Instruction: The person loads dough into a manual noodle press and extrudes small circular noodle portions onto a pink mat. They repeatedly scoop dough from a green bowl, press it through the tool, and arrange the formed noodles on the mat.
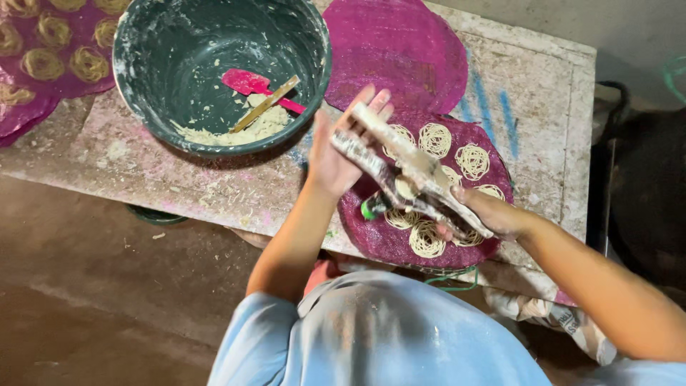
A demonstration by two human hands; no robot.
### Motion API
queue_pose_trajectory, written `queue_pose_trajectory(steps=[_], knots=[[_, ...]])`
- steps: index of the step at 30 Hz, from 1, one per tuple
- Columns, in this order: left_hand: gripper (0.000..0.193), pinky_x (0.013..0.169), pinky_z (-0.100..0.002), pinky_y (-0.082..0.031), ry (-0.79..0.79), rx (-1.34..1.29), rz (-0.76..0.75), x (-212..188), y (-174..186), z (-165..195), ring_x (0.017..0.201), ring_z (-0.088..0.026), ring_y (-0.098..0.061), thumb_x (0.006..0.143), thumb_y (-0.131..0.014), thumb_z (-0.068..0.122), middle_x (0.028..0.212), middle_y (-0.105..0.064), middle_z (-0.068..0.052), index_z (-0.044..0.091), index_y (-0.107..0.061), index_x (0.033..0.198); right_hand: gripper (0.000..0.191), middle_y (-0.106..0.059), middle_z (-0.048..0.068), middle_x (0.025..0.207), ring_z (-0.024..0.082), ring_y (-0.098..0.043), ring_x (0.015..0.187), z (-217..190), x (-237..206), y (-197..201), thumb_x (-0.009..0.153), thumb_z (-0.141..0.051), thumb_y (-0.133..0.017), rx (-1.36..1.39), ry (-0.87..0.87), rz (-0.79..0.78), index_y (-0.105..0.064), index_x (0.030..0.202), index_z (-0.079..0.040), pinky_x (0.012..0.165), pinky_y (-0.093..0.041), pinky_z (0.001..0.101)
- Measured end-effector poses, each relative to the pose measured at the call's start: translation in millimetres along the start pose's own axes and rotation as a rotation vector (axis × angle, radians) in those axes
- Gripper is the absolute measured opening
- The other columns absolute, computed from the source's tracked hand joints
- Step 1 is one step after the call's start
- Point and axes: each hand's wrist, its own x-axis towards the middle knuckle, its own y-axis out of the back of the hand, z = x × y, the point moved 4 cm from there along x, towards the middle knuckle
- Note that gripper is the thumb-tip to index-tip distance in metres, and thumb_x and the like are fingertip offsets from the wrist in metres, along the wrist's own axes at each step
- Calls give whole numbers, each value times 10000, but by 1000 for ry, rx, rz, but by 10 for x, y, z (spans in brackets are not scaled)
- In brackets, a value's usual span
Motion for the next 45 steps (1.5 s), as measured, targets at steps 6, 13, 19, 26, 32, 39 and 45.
queue_pose_trajectory(steps=[6,13,19,26,32,39,45], knots=[[423,1083,-454,-436,-145,-272,-143,511,-185,91,968,-197,-576,1065,-485,560,928,-564,-6,145,-559,1033,698,-751,118,820,217,-720,737,-509,254,231,1001,-605,-327,-348,-60,257,-692,1031,-10,721,-607,366],[387,968,-411,-454,-163,-309,-156,583,-52,257,890,-180,-557,1052,-482,509,851,-546,1,143,-530,934,670,-693,107,724,223,-660,662,-514,529,178,1044,-564,-353,-496,-33,306,-708,974,0,660,-558,394],[376,883,-412,-467,-192,-343,-44,715,-131,173,807,-178,-537,1055,-452,480,787,-513,5,153,-504,878,634,-715,122,790,233,-668,757,-749,453,369,1041,-562,-378,-792,48,420,-706,1083,-21,742,-537,401],[376,851,-414,-466,-188,-246,10,714,-138,370,780,-186,-531,1014,-427,472,754,-503,2,139,-500,856,716,-764,171,794,279,-720,729,-696,567,255,1043,-574,-349,-596,-78,354,-755,1057,16,721,-565,412],[354,849,-407,-461,-257,-297,-25,783,-340,264,789,-192,-533,1026,-433,451,770,-505,-8,140,-501,871,656,-738,144,841,254,-689,768,-830,471,509,1039,-582,-383,-826,6,475,-724,1204,-46,758,-543,423],[761,845,-397,-556,109,170,262,725,-189,319,868,-270,-660,970,-156,531,1003,-679,-210,-70,-610,1082,648,-732,83,916,153,-620,841,-793,624,519,1008,-595,-440,-680,220,433,-672,1278,-54,772,-526,368],[902,462,-231,-322,608,939,504,368,183,0,512,-104,-336,987,11,701,1276,-604,-288,128,-410,1542,613,-663,85,761,160,-616,657,-681,665,480,1057,-575,-431,-513,119,416,-682,1000,-18,593,-491,343]])
